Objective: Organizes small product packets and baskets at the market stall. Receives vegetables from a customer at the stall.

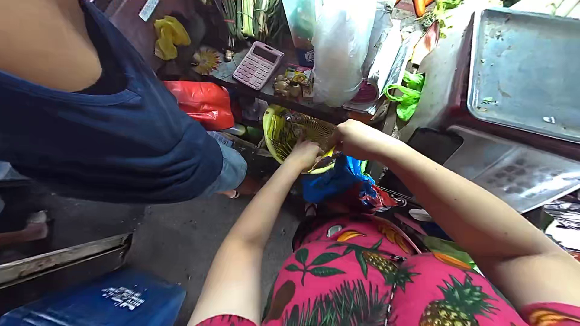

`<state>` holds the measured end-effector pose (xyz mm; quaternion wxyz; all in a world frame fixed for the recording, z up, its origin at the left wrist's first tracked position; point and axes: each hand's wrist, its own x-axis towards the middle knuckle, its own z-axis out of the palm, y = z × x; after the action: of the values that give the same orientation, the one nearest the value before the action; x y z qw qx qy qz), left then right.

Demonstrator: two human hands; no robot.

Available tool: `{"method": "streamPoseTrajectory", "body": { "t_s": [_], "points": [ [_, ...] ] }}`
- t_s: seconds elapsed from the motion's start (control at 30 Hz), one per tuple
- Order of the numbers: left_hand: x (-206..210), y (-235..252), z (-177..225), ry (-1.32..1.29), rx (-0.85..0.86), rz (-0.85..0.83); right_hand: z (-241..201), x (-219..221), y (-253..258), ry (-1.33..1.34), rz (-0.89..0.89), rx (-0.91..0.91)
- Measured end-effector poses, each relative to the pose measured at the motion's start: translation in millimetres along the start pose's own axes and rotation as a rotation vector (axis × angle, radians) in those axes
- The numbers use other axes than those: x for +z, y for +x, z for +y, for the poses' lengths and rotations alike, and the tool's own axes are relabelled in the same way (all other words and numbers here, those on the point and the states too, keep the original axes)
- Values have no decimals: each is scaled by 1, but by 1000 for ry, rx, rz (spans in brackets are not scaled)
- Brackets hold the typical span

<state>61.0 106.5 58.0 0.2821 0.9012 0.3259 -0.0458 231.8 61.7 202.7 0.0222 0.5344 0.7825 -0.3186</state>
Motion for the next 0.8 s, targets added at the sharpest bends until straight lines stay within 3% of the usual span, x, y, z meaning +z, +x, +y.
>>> {"method": "streamPoseTrajectory", "body": {
  "t_s": [0.27,0.4,0.5,0.8],
  "points": [
    [-33,34,-17,42,-5,-336,6,57,44,-109,-257,302],
    [-28,32,-24,-53,-1,-386,13,67,52,-153,-418,363],
    [-7,18,-23,-99,-37,-337,5,54,40,-93,-343,380],
    [0,29,20,-148,-98,-201,-28,-15,-80,142,90,87]
  ]
}}
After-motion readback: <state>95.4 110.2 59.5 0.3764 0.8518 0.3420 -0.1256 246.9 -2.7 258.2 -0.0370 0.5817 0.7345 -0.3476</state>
